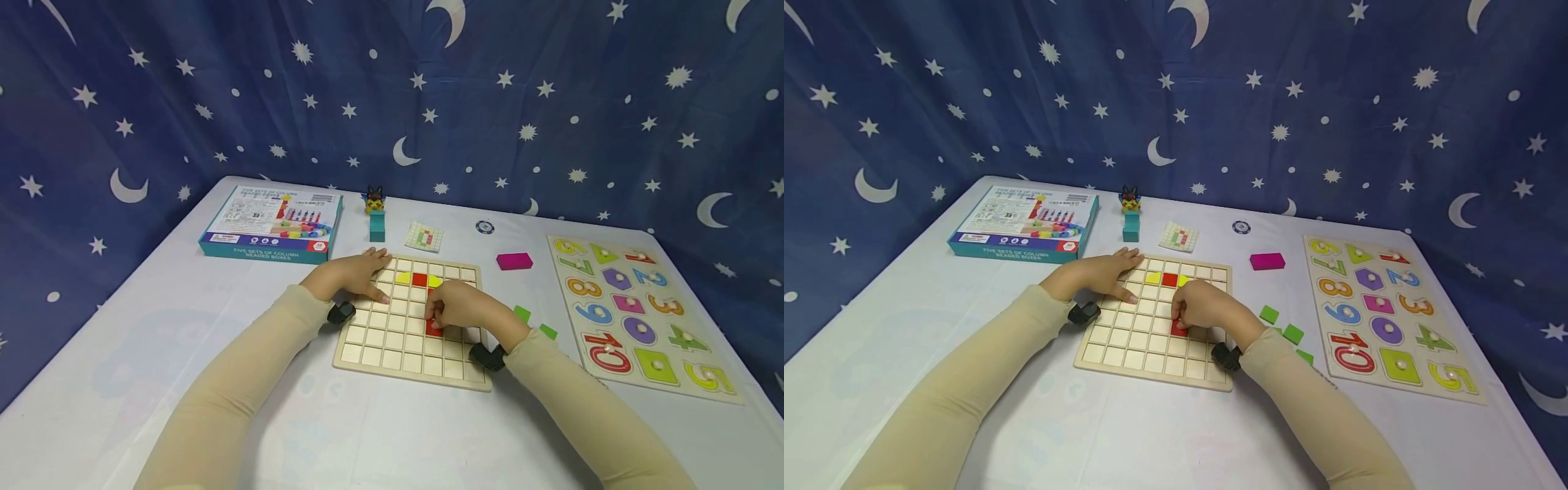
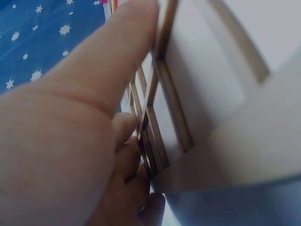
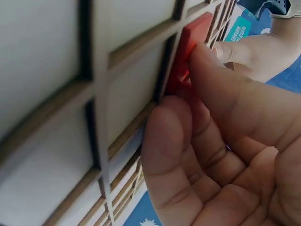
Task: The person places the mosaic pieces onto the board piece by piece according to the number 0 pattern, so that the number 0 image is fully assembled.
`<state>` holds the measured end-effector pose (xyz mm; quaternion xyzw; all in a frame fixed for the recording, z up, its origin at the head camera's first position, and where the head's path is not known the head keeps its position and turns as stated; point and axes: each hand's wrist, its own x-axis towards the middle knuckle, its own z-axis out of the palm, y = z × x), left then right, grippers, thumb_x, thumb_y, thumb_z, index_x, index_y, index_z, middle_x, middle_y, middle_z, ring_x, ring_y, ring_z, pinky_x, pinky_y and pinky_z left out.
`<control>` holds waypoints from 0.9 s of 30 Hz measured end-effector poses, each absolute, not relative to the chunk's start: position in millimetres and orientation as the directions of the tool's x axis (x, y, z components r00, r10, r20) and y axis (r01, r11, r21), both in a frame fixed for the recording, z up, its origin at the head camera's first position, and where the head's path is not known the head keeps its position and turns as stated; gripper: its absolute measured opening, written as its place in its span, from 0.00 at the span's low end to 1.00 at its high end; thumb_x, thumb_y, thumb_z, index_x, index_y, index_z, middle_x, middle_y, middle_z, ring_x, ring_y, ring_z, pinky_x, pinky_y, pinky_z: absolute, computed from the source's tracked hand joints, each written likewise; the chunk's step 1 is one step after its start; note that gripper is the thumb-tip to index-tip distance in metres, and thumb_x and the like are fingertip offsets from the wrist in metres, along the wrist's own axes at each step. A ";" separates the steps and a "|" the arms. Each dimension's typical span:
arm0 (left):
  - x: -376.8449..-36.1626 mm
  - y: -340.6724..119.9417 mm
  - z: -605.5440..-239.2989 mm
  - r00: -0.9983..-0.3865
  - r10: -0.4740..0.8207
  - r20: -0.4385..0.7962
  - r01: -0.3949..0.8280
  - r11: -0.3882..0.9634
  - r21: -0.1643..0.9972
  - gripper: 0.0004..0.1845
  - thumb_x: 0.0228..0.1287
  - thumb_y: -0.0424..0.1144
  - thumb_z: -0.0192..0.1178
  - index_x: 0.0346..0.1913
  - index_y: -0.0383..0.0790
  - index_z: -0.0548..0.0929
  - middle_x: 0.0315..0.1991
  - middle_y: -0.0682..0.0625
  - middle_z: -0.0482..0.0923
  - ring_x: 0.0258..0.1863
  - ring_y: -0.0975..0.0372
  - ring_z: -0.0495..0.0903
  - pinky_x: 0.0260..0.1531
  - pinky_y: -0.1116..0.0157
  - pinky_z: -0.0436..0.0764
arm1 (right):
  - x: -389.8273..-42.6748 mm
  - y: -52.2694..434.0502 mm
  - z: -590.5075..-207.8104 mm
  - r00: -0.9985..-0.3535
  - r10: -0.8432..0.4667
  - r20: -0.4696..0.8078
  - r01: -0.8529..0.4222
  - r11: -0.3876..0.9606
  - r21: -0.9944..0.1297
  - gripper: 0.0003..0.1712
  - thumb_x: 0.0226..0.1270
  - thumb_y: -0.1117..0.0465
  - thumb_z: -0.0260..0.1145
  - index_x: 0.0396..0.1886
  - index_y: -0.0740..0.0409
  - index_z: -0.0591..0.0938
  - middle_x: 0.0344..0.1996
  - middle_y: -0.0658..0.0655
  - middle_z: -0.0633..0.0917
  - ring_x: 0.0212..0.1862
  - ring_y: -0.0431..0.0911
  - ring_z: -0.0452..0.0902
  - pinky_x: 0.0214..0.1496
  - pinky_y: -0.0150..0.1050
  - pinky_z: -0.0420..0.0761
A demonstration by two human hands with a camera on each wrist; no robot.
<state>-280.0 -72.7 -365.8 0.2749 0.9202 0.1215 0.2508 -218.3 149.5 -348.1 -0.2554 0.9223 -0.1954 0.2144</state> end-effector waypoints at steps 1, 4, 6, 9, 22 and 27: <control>-280.4 -72.6 -365.8 -0.723 0.566 -0.397 0.443 0.820 0.362 0.52 0.54 0.57 0.62 0.73 0.41 0.43 0.74 0.46 0.35 0.73 0.52 0.31 0.69 0.51 0.43 | -218.0 149.7 -346.9 -0.780 -0.551 -0.298 -0.381 0.794 -0.473 0.05 0.51 0.70 0.67 0.25 0.55 0.83 0.20 0.49 0.77 0.27 0.41 0.68 0.32 0.33 0.69; -281.5 -72.4 -366.0 -0.722 0.565 -0.398 0.443 0.821 0.361 0.52 0.54 0.58 0.62 0.73 0.42 0.43 0.74 0.46 0.34 0.73 0.52 0.31 0.70 0.51 0.43 | -217.4 152.2 -342.0 -0.783 -0.547 -0.295 -0.373 0.793 -0.482 0.04 0.52 0.68 0.69 0.26 0.55 0.83 0.21 0.49 0.77 0.28 0.41 0.69 0.31 0.33 0.69; -281.8 -72.1 -366.0 -0.721 0.566 -0.400 0.443 0.820 0.361 0.52 0.54 0.58 0.62 0.73 0.42 0.43 0.74 0.47 0.34 0.73 0.52 0.31 0.70 0.51 0.43 | -216.8 156.0 -338.2 -0.788 -0.542 -0.292 -0.362 0.792 -0.492 0.04 0.52 0.67 0.70 0.26 0.56 0.83 0.21 0.49 0.77 0.28 0.41 0.69 0.31 0.33 0.70; -281.8 -71.8 -366.2 -0.721 0.565 -0.402 0.447 0.822 0.354 0.52 0.54 0.58 0.61 0.73 0.42 0.43 0.74 0.47 0.34 0.73 0.53 0.32 0.70 0.52 0.43 | -216.6 166.3 -333.8 -0.794 -0.537 -0.284 -0.353 0.788 -0.504 0.04 0.52 0.68 0.70 0.27 0.58 0.82 0.21 0.50 0.77 0.28 0.42 0.69 0.30 0.32 0.70; -280.7 -72.0 -364.8 -0.718 0.566 -0.406 0.453 0.822 0.345 0.52 0.55 0.58 0.61 0.73 0.41 0.42 0.74 0.45 0.34 0.73 0.52 0.32 0.70 0.52 0.45 | -209.8 224.5 -329.0 -0.821 -0.474 -0.318 -0.270 0.813 -0.516 0.04 0.51 0.69 0.69 0.28 0.60 0.82 0.21 0.49 0.78 0.27 0.41 0.70 0.31 0.34 0.72; -280.2 -71.4 -364.3 -0.719 0.565 -0.404 0.450 0.822 0.348 0.53 0.55 0.58 0.61 0.73 0.41 0.42 0.74 0.45 0.34 0.73 0.52 0.32 0.69 0.51 0.45 | -201.7 241.5 -334.1 -0.821 -0.464 -0.333 -0.254 0.819 -0.515 0.06 0.49 0.69 0.70 0.28 0.60 0.82 0.22 0.49 0.78 0.28 0.42 0.71 0.32 0.35 0.73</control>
